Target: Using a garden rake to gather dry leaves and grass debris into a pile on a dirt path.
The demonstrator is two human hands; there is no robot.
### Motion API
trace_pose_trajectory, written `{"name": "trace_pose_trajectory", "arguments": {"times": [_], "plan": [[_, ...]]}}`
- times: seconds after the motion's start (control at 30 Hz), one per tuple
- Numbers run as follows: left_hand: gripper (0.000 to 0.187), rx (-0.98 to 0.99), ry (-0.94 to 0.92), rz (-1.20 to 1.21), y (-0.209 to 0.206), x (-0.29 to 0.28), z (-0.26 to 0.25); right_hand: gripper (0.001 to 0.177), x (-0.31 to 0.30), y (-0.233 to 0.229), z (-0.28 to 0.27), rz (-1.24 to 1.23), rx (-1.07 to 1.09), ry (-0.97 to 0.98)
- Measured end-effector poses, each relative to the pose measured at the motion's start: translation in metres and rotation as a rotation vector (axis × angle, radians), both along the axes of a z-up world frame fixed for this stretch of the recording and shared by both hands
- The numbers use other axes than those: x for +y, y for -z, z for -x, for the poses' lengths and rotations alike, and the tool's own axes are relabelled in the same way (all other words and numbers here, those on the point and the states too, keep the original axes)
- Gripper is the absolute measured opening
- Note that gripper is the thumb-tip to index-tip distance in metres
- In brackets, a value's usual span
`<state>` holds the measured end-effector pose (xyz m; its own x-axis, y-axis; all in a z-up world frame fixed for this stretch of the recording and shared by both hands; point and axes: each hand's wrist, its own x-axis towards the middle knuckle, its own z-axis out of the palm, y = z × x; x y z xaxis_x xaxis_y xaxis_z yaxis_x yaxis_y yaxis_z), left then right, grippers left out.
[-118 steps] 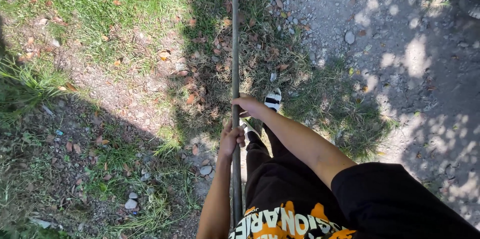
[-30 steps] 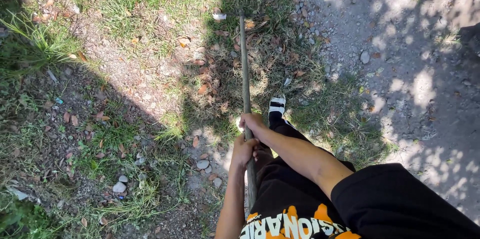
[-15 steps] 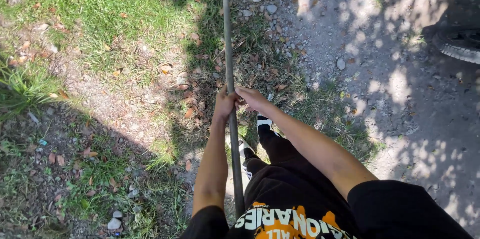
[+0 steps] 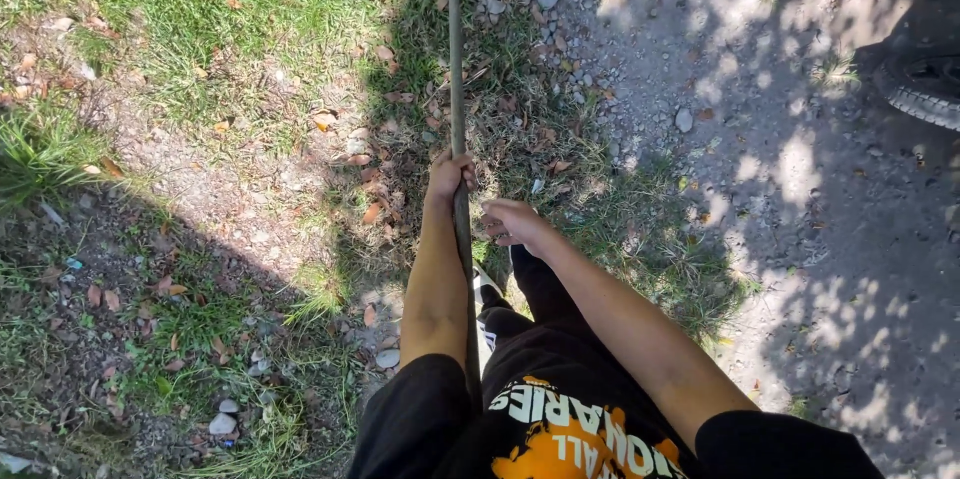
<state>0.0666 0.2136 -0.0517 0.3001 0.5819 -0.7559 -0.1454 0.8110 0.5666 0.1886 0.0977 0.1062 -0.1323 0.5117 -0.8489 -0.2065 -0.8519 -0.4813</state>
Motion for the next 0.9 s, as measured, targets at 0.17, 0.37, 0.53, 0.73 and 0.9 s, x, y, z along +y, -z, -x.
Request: {"name": "trace_pose_trajectory", "arguments": {"times": [0.17,0.37,0.53,0.73,0.9], "plan": [[0.044,-0.116,-0.007,0.142,-0.02,-0.067,0.051,0.061,-0.005,0.057,0.01,0.099,-0.07,0.062],[0.049,-0.182,-0.123,0.226,-0.109,-0.151,0.078,0.061,-0.006,0.1,0.021,0.105,-0.111,-0.002],[0.055,-0.243,-0.201,0.262,-0.145,-0.207,0.09,0.064,-0.002,0.091,0.044,0.198,-0.116,-0.018],[0.042,-0.36,-0.275,0.33,-0.193,-0.252,0.099,0.025,-0.025,0.109,0.084,0.277,-0.081,0.224],[0.049,-0.317,-0.228,0.273,-0.19,-0.242,0.105,0.02,-0.022,0.098,0.093,0.24,-0.05,0.431]]}}
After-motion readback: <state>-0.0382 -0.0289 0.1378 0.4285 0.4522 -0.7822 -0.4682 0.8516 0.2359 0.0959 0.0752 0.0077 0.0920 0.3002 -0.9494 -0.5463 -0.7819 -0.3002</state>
